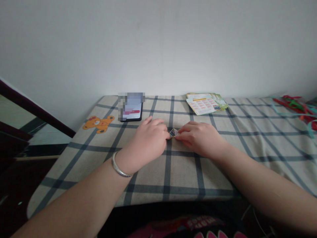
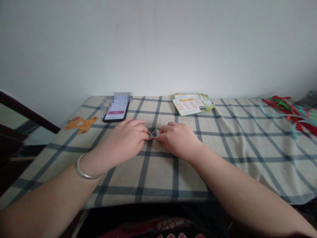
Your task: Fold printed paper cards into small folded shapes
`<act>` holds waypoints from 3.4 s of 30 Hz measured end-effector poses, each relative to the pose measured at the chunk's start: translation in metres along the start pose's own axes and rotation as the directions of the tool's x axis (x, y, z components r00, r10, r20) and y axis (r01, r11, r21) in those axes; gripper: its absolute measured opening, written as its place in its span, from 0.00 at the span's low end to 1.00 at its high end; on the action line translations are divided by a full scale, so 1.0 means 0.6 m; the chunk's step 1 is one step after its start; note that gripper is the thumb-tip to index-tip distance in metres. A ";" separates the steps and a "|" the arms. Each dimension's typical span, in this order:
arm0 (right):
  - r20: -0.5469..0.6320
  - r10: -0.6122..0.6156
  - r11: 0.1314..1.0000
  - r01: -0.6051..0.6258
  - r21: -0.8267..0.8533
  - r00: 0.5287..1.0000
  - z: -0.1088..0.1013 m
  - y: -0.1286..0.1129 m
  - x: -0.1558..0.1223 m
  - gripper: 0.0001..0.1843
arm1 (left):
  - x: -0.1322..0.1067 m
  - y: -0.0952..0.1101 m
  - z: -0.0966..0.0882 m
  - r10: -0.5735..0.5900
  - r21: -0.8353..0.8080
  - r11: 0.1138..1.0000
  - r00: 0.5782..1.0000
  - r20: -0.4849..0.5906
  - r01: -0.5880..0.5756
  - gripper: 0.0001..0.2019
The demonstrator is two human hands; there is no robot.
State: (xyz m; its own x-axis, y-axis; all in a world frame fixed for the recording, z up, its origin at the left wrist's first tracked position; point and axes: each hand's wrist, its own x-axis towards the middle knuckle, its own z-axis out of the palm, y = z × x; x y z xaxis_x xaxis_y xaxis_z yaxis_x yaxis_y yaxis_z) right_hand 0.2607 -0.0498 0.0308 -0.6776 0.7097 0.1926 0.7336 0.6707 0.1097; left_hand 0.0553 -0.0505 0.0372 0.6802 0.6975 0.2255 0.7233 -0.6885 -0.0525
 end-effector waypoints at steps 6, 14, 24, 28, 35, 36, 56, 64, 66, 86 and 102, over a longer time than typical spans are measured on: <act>0.014 0.014 1.000 -0.014 0.025 1.000 -0.003 0.004 -0.001 0.10 | 0.000 -0.002 -0.003 -0.007 -0.009 1.000 1.000 0.006 0.007 0.13; 0.009 0.005 0.999 -0.005 0.052 1.000 -0.009 0.004 -0.001 0.11 | -0.001 -0.007 0.000 0.037 0.034 0.999 0.998 0.041 -0.038 0.12; 0.025 0.008 0.999 -0.009 0.039 1.000 -0.017 0.012 -0.006 0.11 | -0.002 -0.002 0.002 0.023 0.045 0.999 0.998 0.055 -0.025 0.13; 0.055 0.019 0.999 -0.021 0.028 0.998 -0.017 0.011 -0.003 0.11 | -0.003 -0.001 0.004 0.013 0.052 0.999 0.999 0.045 -0.015 0.13; 0.058 0.045 0.998 -0.047 0.035 0.997 -0.012 0.016 -0.005 0.10 | -0.006 -0.001 0.006 0.018 0.051 0.999 0.999 0.031 -0.020 0.12; 0.056 0.042 0.999 -0.044 0.032 0.998 -0.012 0.017 -0.006 0.10 | -0.005 -0.001 0.006 0.012 0.048 0.999 0.999 0.037 -0.014 0.13; 0.128 0.096 0.994 -0.088 -0.067 0.987 -0.021 0.015 -0.009 0.12 | -0.004 0.001 0.002 -0.067 0.010 0.998 0.991 0.116 0.066 0.13; 0.038 0.061 0.994 -0.058 -0.091 0.997 0.004 0.008 0.006 0.11 | -0.001 -0.002 0.015 -0.090 -0.031 0.995 0.995 0.040 0.091 0.08; 0.029 0.054 0.995 -0.051 -0.085 0.998 0.009 0.007 0.007 0.10 | -0.002 -0.004 0.018 -0.086 -0.044 0.995 0.996 0.033 0.087 0.06; -0.050 0.121 0.988 -0.125 -0.091 0.991 0.020 -0.005 0.009 0.15 | 0.008 -0.009 0.046 -0.164 -0.166 0.975 0.984 -0.071 0.150 0.06; -0.055 0.261 0.881 -0.214 0.423 0.964 0.023 -0.001 0.011 0.09 | 0.014 -0.021 0.054 -0.230 -0.384 0.908 0.965 -0.122 0.168 0.03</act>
State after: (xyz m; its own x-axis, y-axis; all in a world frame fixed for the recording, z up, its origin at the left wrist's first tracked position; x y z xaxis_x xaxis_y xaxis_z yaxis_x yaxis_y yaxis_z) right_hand 0.2552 -0.0423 0.0186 -0.4592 0.8469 0.2683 0.7693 0.5301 -0.3566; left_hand 0.0560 -0.0295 0.0083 0.4758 0.8077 0.3482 0.7255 -0.5842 0.3639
